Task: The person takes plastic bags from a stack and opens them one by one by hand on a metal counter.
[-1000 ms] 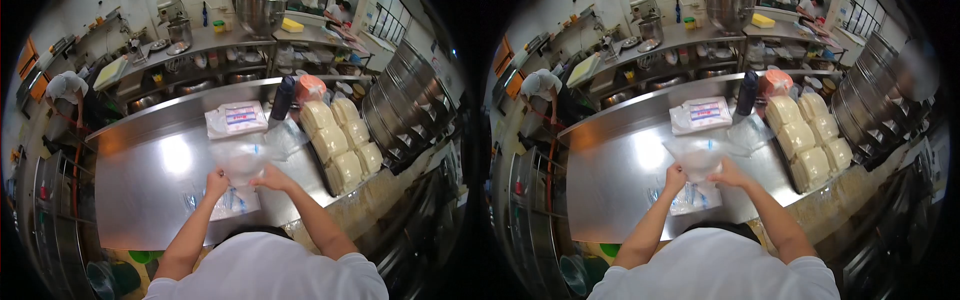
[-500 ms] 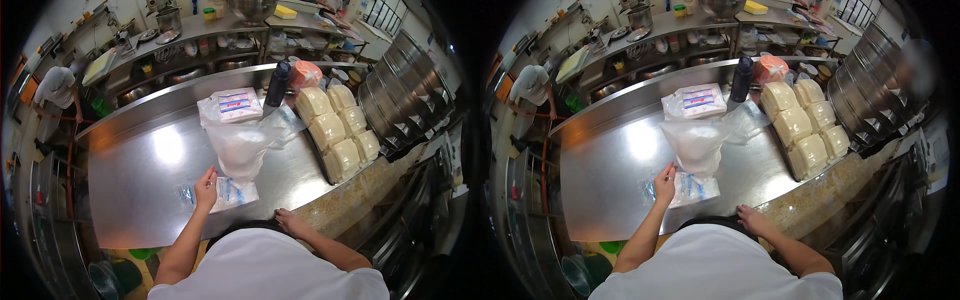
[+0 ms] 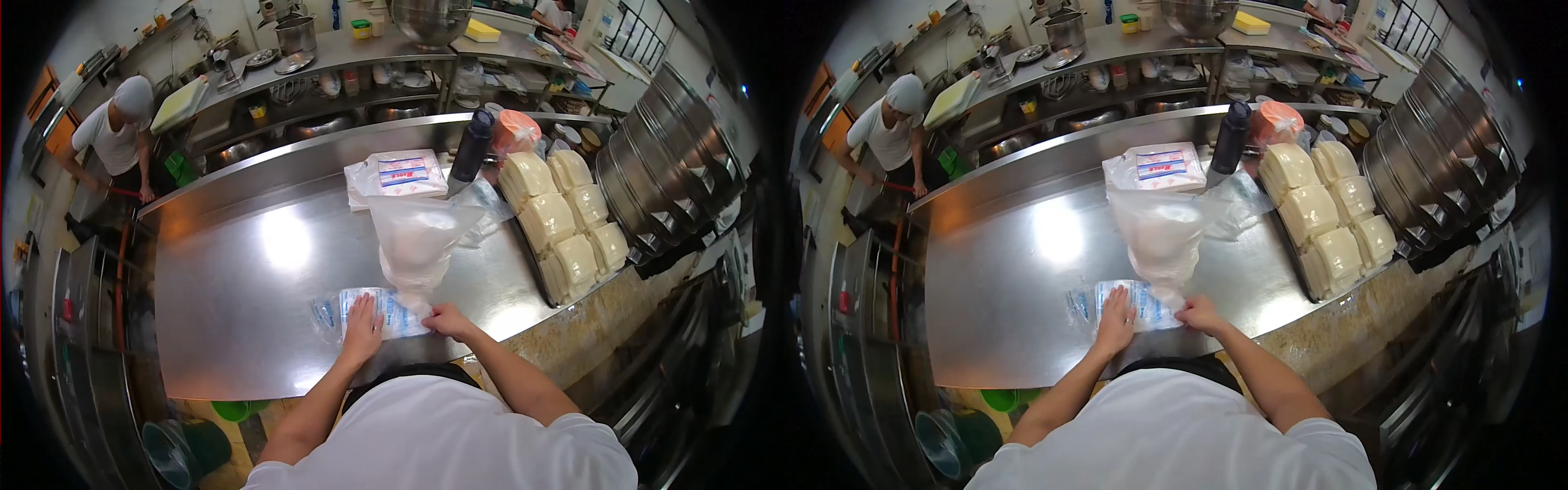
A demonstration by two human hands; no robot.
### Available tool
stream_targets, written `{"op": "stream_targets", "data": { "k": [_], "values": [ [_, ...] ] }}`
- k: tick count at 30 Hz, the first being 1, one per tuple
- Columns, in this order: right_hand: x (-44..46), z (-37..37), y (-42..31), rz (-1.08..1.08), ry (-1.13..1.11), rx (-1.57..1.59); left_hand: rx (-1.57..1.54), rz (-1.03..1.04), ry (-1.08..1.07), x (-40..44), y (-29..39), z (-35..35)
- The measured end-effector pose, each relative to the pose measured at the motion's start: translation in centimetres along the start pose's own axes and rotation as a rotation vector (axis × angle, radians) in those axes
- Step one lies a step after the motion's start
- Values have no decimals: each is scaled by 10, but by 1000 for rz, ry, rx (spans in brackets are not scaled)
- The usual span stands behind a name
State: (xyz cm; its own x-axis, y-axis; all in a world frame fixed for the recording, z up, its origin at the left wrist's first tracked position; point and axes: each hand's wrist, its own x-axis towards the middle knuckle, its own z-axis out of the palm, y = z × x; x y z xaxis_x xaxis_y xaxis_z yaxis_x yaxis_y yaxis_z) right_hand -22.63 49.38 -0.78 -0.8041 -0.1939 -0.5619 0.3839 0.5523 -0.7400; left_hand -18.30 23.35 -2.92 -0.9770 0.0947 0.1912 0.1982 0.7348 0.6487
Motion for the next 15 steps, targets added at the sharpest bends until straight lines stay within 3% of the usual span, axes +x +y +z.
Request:
{"op": "stream_targets", "data": {
  "k": [3,6,9,13,15],
  "values": [
    [-18,-6,21,53,-99,575,14,5,-100,-4,-4,-2],
    [-31,-14,24,107,84,301,23,8,-76,-4,1,-4],
    [-40,-12,-7,-32,243,171,61,15,-92,-4,2,-2],
    [-27,-35,5,-58,349,545,104,32,-68,-3,-1,2],
    [-49,-53,-6,-77,315,498,54,-46,-77,-2,7,2]
  ]
}}
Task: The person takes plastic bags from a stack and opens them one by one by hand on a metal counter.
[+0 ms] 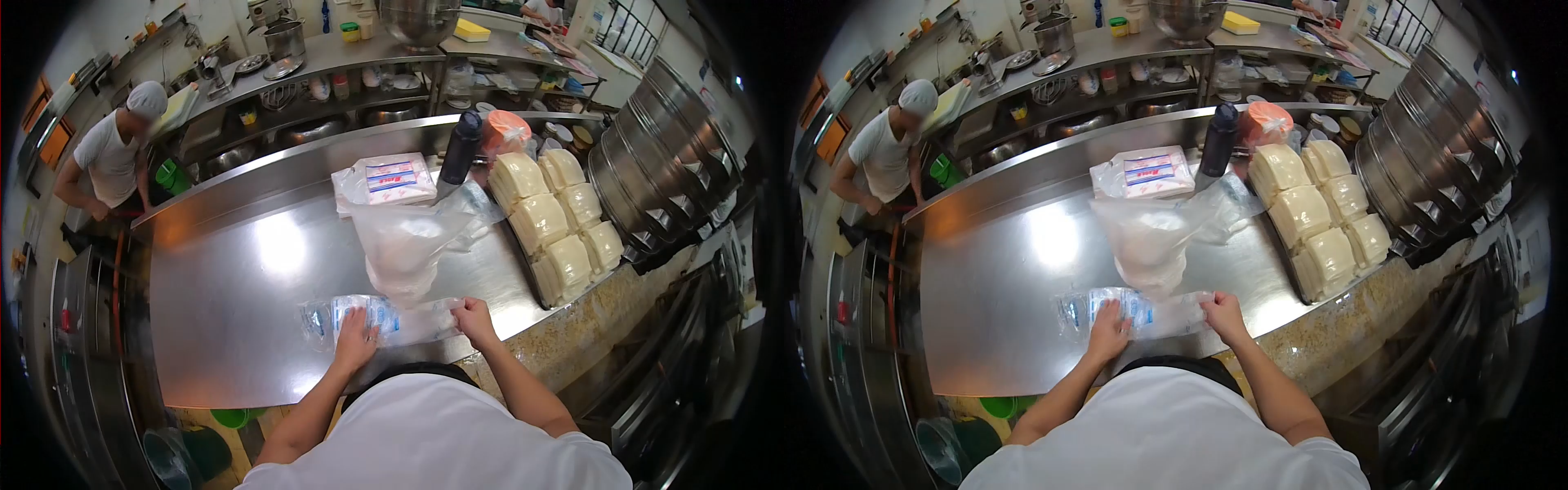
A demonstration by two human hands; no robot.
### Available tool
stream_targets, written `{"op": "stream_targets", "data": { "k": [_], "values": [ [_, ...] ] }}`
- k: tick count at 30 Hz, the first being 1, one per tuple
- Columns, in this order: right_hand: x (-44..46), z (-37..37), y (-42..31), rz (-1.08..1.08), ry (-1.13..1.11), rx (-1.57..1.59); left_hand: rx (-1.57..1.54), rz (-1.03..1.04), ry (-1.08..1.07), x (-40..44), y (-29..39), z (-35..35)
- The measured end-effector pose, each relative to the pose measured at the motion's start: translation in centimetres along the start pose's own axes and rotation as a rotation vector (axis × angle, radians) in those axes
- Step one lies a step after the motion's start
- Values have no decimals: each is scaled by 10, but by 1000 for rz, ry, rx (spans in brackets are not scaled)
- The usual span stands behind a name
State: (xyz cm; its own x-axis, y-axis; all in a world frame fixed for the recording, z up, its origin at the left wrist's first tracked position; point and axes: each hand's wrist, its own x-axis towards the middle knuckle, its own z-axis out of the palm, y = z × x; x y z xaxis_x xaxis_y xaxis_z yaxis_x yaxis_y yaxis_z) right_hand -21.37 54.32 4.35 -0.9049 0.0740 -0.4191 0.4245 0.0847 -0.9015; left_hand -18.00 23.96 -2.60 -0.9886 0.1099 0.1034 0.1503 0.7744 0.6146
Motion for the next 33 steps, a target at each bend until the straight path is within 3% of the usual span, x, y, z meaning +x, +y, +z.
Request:
{"op": "stream_targets", "data": {
  "k": [2,4,7,8,11,12,14,16,21,24,27,30,33],
  "values": [
    [-28,-3,-36,-107,-32,26,-283,119,4,8,56,-37],
    [-59,0,-77,-81,-97,-54,-455,255,45,15,124,-77],
    [-80,11,-107,-154,-183,-72,-588,198,-90,32,175,-98],
    [-82,10,-114,-150,-199,-95,-719,171,-40,36,166,-81],
    [-82,-3,-133,-152,-213,-266,-831,-102,-171,54,158,-91],
    [-80,-6,-137,-151,-216,-339,-825,-97,-112,57,175,-107],
    [-79,4,-140,-435,-182,-189,-731,-38,-179,60,175,-117],
    [-80,8,-151,-523,-210,-115,-655,18,-234,62,174,-120],
    [-68,4,-158,-349,-336,-110,-489,73,-327,65,180,-134],
    [-70,8,-160,-457,-162,-383,-713,217,-197,64,177,-129],
    [-60,14,-143,-492,-121,-362,-1059,136,-165,58,185,-123],
    [-56,17,-137,-391,-147,-290,-1295,-34,-193,53,177,-112],
    [-49,18,-134,-278,-173,-101,-1889,-215,-319,46,175,-113]
  ]
}}
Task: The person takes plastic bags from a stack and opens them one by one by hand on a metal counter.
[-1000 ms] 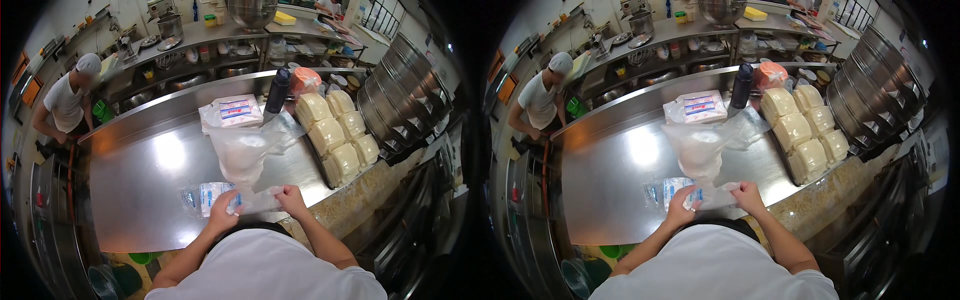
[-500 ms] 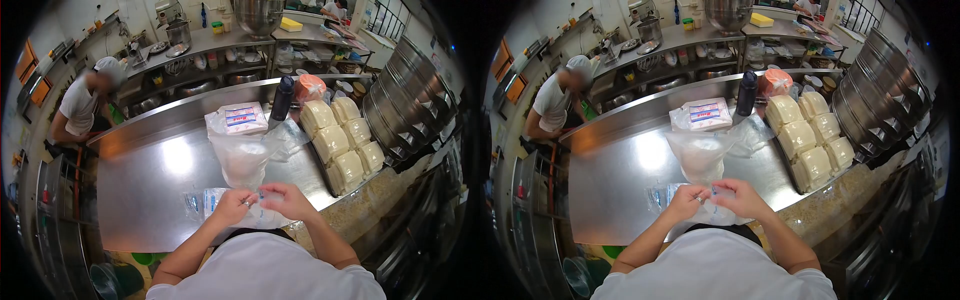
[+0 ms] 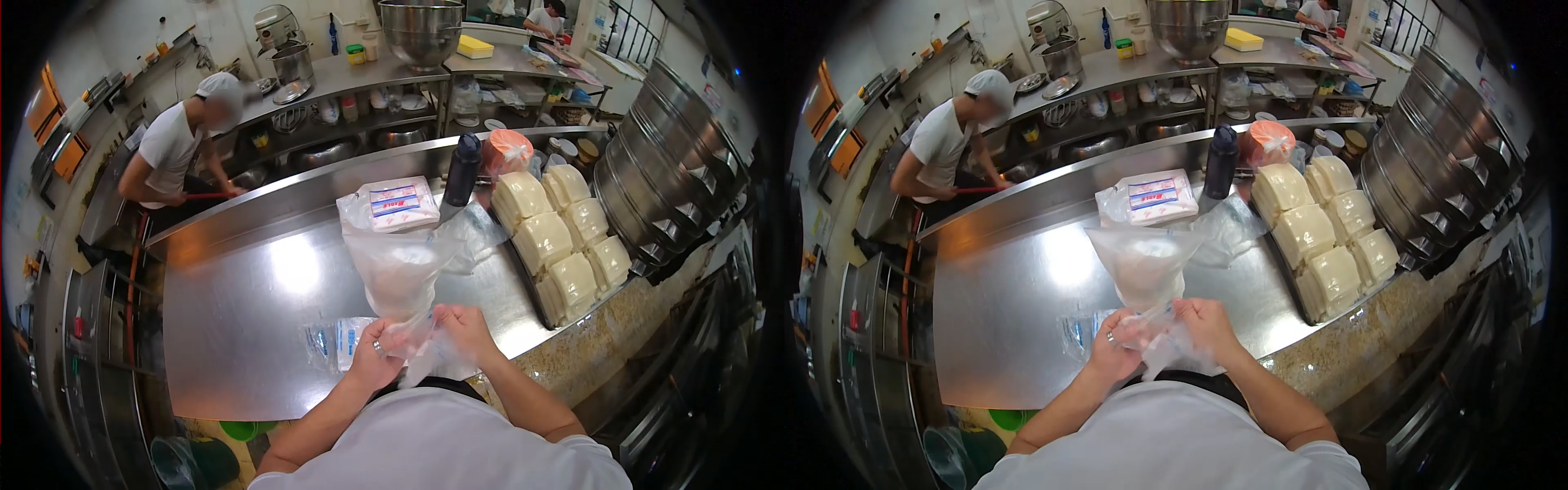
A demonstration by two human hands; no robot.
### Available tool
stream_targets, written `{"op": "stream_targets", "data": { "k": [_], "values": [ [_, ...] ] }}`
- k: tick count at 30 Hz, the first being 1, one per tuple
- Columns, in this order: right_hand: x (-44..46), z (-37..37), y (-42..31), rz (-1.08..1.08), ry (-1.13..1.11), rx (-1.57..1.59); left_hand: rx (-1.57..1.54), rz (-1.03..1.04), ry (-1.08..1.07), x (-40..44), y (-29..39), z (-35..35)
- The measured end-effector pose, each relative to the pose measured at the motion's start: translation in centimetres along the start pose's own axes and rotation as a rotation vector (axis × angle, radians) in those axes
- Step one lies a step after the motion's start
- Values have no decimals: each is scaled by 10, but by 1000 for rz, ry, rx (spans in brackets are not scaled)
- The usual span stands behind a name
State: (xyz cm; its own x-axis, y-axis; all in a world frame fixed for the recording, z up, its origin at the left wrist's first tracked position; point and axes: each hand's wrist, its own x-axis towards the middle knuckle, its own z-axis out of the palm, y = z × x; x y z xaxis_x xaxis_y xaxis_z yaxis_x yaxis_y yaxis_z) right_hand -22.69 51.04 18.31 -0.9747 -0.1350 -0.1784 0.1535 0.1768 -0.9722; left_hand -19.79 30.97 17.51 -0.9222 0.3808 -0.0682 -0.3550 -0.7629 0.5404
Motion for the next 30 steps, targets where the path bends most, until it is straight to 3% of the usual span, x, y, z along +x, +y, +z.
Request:
{"op": "stream_targets", "data": {
  "k": [3,6,7,9,10,11,12,14,18,20,24,26,28,30],
  "values": [
    [6,-10,-29,246,20,756,238,-226,-86,0,18,-2],
    [38,-55,-20,150,-645,1319,694,-371,-229,11,59,-3],
    [42,-59,-41,179,-521,1262,578,-330,-326,20,76,-9],
    [49,-62,-95,237,-281,1142,302,-74,-174,48,101,-14],
    [65,-61,-98,191,-281,997,217,-51,-187,65,122,3],
    [88,-60,-91,145,-280,853,416,-45,133,70,139,44],
    [105,-57,-80,97,-276,707,492,-82,221,83,138,42],
    [128,-39,-48,161,-133,528,645,-151,397,116,130,8],
    [140,-1,11,286,147,407,536,-247,325,141,84,-115],
    [139,0,40,287,84,575,531,-200,311,131,67,-133],
    [155,19,76,365,165,904,556,-217,605,122,40,-120],
    [176,17,115,231,215,680,520,-221,647,119,30,-116],
    [162,0,120,115,90,529,805,-41,586,113,34,-138],
    [130,-29,52,-24,-225,445,956,196,558,108,42,-133]
  ]
}}
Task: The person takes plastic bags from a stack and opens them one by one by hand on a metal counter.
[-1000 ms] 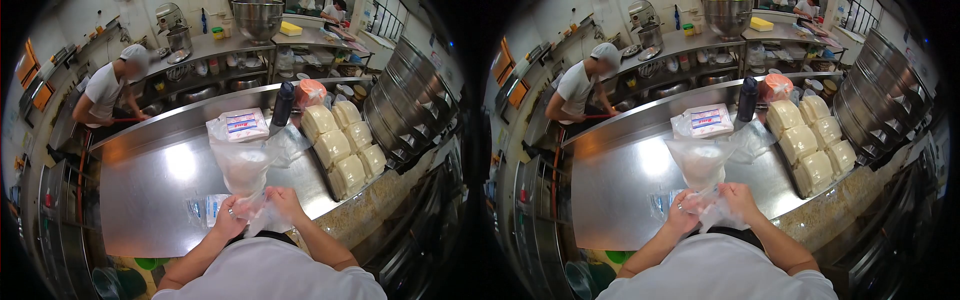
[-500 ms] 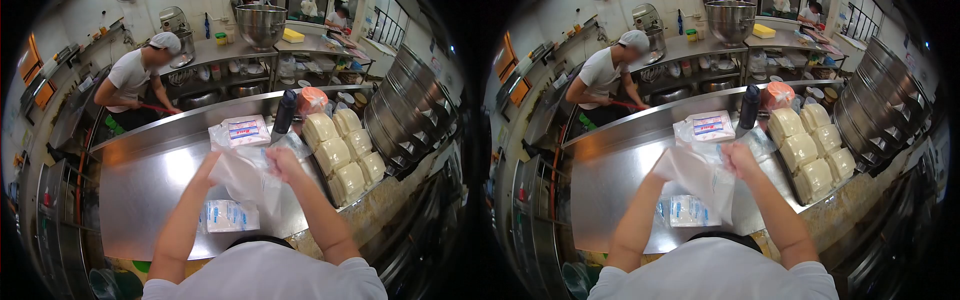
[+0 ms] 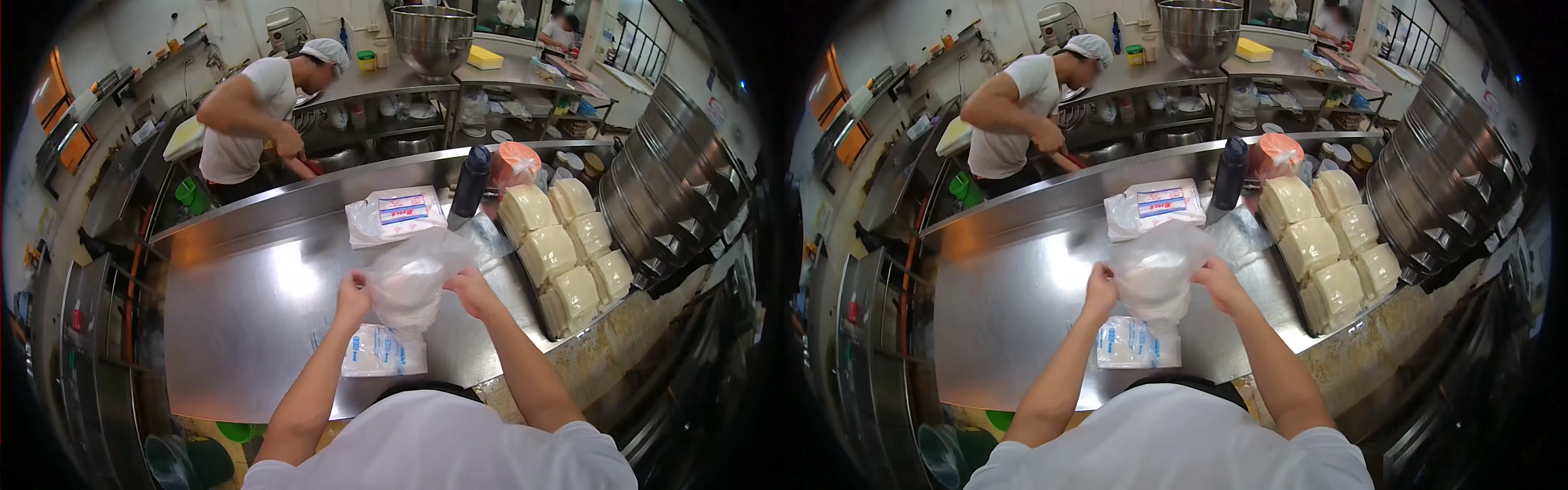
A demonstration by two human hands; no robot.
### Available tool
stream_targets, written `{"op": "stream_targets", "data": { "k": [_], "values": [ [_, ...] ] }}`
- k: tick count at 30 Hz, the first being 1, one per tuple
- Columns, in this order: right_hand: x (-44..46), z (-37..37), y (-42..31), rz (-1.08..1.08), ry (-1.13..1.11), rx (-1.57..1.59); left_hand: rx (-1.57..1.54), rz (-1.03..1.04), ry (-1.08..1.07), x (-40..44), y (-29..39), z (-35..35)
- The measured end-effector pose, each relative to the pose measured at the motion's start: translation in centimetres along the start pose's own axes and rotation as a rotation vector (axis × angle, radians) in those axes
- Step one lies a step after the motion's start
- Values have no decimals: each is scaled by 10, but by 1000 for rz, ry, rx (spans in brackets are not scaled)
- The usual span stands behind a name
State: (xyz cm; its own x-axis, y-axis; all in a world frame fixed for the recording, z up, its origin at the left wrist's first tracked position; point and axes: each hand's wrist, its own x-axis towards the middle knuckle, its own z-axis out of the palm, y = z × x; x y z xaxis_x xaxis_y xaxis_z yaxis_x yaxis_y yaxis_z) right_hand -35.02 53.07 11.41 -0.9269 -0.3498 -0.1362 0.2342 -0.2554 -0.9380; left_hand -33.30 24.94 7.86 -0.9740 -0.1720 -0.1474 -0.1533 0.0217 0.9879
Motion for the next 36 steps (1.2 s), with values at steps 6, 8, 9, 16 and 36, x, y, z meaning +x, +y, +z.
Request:
{"op": "stream_targets", "data": {
  "k": [6,8,9,16,36],
  "values": [
    [-27,59,-22,-24,-125,-489,231,310,25,-26,-17,17],
    [-25,54,11,-181,-151,-415,137,183,8,-23,-37,19],
    [-21,51,23,-260,-165,-379,115,164,4,-22,-36,20],
    [-42,-6,92,-100,61,-962,316,350,40,-52,-19,4],
    [-109,17,169,460,401,-811,1069,385,-211,-146,-124,-45]
  ]
}}
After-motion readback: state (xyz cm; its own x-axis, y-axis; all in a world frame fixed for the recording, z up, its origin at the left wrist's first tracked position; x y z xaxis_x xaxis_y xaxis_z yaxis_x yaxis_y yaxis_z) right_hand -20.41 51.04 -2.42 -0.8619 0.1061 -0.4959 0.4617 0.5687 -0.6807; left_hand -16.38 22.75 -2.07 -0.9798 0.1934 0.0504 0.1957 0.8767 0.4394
